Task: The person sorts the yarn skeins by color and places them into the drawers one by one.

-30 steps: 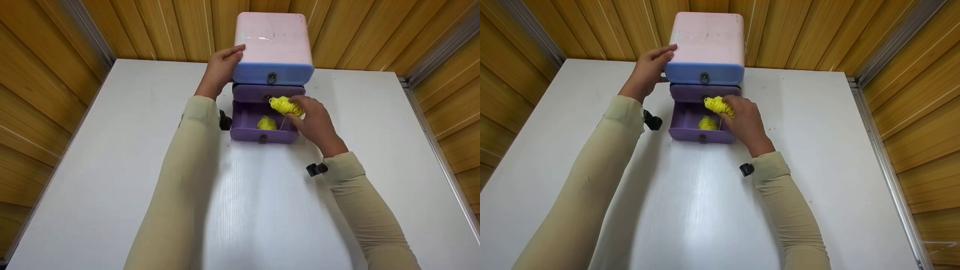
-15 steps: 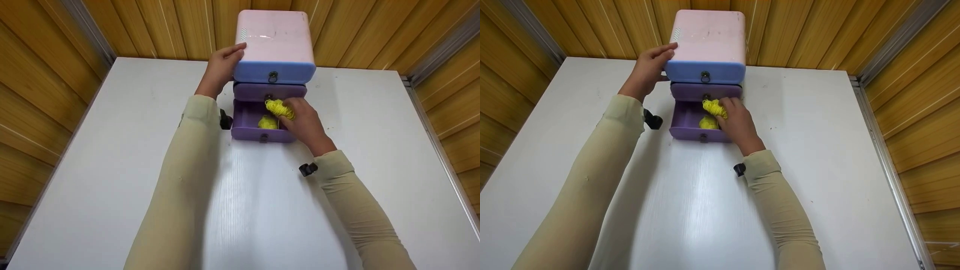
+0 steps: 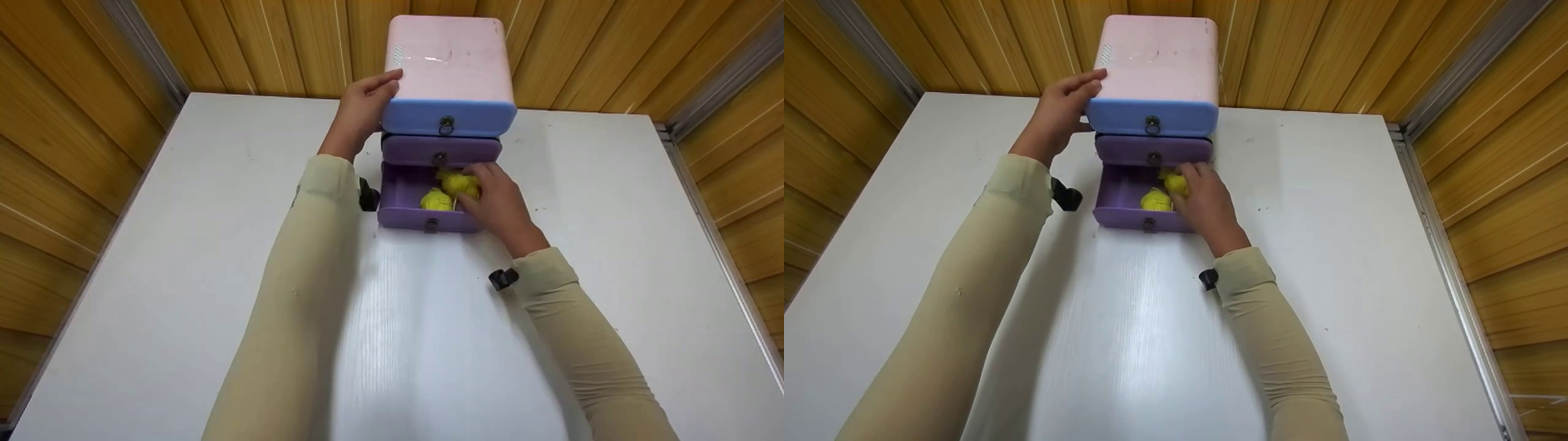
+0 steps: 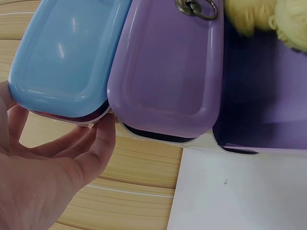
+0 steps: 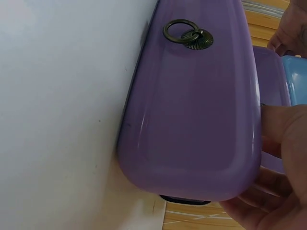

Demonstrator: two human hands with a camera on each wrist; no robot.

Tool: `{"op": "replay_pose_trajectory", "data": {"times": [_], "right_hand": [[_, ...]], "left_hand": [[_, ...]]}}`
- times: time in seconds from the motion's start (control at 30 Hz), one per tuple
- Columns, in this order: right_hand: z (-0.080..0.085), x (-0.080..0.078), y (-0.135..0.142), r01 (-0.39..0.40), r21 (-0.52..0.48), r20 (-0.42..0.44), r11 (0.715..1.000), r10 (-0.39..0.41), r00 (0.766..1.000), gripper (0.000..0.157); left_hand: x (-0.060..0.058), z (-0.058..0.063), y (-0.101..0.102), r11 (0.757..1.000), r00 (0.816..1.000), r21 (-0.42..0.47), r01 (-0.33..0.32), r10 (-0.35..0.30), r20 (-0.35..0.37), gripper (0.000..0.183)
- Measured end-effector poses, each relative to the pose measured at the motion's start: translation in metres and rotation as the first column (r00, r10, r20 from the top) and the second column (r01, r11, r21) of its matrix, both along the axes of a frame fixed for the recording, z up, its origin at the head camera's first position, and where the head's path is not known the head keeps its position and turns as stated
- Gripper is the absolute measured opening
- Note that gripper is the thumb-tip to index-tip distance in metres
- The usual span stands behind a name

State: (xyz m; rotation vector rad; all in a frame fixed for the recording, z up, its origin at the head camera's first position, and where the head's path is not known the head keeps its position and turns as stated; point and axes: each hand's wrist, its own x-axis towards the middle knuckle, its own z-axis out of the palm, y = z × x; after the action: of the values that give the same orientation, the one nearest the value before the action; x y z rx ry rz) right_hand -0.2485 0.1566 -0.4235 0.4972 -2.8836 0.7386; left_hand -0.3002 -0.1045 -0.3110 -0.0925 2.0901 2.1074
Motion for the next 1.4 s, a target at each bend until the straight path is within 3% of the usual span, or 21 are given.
{"op": "replay_pose_trajectory", "data": {"times": [0.43, 1.0, 1.17, 1.4], "right_hand": [[-0.002, 0.012, 0.002, -0.058, -0.03, -0.082, 0.998, 0.056, 0.995, 0.03], [-0.007, 0.033, -0.001, -0.156, 0.049, -0.114, 0.987, 0.16, 0.981, 0.015], [-0.011, 0.035, 0.001, -0.16, 0.073, -0.133, 0.984, 0.169, 0.977, 0.013], [-0.013, 0.033, 0.002, -0.171, 0.073, -0.218, 0.982, 0.183, 0.958, 0.011]], "left_hand": [[-0.013, -0.015, -0.001, 1.0, 1.0, -0.01, -0.015, 0.015, -0.016, 0.032], [-0.016, -0.018, -0.001, 1.0, 1.0, 0.01, -0.012, 0.013, -0.018, 0.033], [-0.013, -0.016, -0.001, 1.0, 1.0, 0.002, -0.008, 0.008, -0.02, 0.033], [-0.004, -0.004, 0.0, 1.0, 1.0, -0.001, -0.002, 0.002, -0.02, 0.033]]}}
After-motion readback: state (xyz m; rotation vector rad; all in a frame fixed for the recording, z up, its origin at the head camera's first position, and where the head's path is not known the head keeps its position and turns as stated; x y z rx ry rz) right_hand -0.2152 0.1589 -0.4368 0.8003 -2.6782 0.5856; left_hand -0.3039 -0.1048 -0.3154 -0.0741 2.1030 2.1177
